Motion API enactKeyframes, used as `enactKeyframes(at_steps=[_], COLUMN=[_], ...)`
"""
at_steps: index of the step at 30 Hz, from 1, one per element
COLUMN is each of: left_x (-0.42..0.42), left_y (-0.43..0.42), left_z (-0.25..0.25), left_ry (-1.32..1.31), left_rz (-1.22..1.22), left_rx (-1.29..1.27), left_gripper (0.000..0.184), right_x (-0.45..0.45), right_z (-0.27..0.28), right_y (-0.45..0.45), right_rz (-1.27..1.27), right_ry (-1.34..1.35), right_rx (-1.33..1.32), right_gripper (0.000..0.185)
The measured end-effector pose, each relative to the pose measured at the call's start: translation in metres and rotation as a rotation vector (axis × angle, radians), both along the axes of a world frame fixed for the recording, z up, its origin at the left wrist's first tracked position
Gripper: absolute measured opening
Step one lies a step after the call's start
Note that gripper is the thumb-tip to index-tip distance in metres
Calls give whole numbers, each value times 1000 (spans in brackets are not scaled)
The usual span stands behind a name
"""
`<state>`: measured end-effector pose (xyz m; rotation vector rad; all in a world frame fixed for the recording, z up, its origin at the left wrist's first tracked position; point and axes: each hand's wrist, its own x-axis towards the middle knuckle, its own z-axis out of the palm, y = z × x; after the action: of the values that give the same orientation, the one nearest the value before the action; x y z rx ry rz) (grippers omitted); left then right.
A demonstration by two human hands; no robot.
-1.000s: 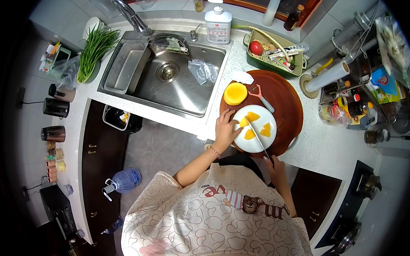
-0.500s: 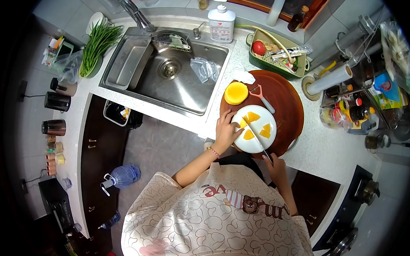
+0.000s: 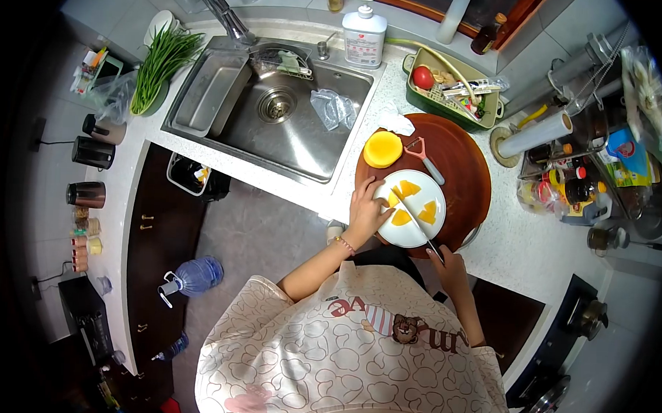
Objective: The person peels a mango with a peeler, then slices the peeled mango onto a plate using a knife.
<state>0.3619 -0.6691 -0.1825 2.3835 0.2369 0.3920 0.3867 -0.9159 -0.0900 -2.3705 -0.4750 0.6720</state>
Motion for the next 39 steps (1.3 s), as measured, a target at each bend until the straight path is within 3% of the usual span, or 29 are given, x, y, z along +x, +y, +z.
enactKeyframes(at_steps=[28,37,39], left_x=[-3,-6,-9], left_y=[5,9,9], left_z=[1,4,8], left_ry=[-13,-20,-12], left_rz=[23,-4,-4], left_rx=[-11,-17,-32], left_gripper=[18,25,28], right_x=[4,-20,-21], right_z=[-15,-8,-12], right_y=[8,23,20], right_rz=[23,87,58], right_ry=[-16,-180,-182], right_rx=[-7,-290,-245], right_gripper=[38,38,39])
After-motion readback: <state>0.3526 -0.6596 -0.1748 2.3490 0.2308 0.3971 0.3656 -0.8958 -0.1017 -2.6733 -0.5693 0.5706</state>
